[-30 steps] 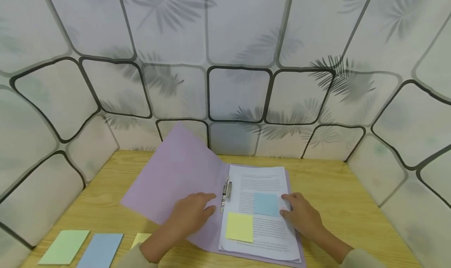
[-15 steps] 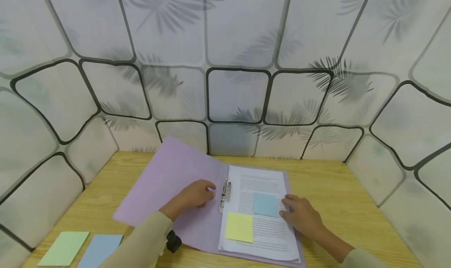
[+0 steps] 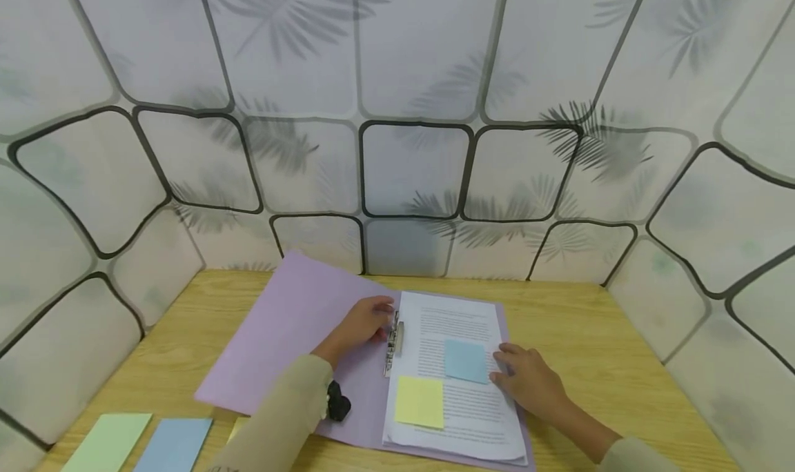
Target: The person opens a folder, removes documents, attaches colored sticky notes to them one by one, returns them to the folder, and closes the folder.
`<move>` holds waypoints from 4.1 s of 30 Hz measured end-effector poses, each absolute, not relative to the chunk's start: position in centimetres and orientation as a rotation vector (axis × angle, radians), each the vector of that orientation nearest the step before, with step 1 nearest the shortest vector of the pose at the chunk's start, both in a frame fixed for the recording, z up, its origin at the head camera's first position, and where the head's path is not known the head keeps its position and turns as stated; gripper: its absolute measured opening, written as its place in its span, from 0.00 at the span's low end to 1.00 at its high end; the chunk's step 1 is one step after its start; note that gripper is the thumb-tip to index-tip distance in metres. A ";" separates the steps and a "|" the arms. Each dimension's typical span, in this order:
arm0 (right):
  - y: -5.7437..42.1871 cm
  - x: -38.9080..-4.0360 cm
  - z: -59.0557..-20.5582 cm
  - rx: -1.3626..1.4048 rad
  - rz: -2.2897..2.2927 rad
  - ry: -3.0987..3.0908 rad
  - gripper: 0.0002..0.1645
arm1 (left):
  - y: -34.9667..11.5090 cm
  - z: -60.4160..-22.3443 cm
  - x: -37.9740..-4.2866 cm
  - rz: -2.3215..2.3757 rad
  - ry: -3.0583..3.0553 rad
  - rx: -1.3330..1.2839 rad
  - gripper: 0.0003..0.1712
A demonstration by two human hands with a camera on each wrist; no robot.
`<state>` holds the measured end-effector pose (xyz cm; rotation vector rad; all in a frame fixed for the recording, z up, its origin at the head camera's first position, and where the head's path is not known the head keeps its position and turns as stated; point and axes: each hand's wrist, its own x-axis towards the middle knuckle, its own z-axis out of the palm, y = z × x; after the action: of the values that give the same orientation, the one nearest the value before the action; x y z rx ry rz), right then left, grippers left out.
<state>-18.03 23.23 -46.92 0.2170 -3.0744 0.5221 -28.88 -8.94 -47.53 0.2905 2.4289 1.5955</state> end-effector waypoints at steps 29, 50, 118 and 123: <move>23.3 -17.8 -46.7 0.291 0.489 -3.053 0.27 | -11.7 -46.9 -22.8 1.723 2.421 0.377 0.15; 22.8 -18.2 -46.8 0.301 0.526 -3.090 0.28 | -11.6 -47.8 -21.8 1.332 2.445 0.468 0.31; 23.6 -18.9 -47.5 0.274 0.548 -3.121 0.30 | -22.4 -41.1 -8.3 2.382 2.464 -0.177 0.40; 23.6 -18.9 -47.6 0.258 0.545 -3.123 0.30 | -20.0 -40.1 -8.6 2.359 2.495 -0.065 0.34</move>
<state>-18.92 23.62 -47.58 0.2580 -3.1229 0.5447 -8.64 -19.95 -40.10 -0.0646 2.4946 2.3595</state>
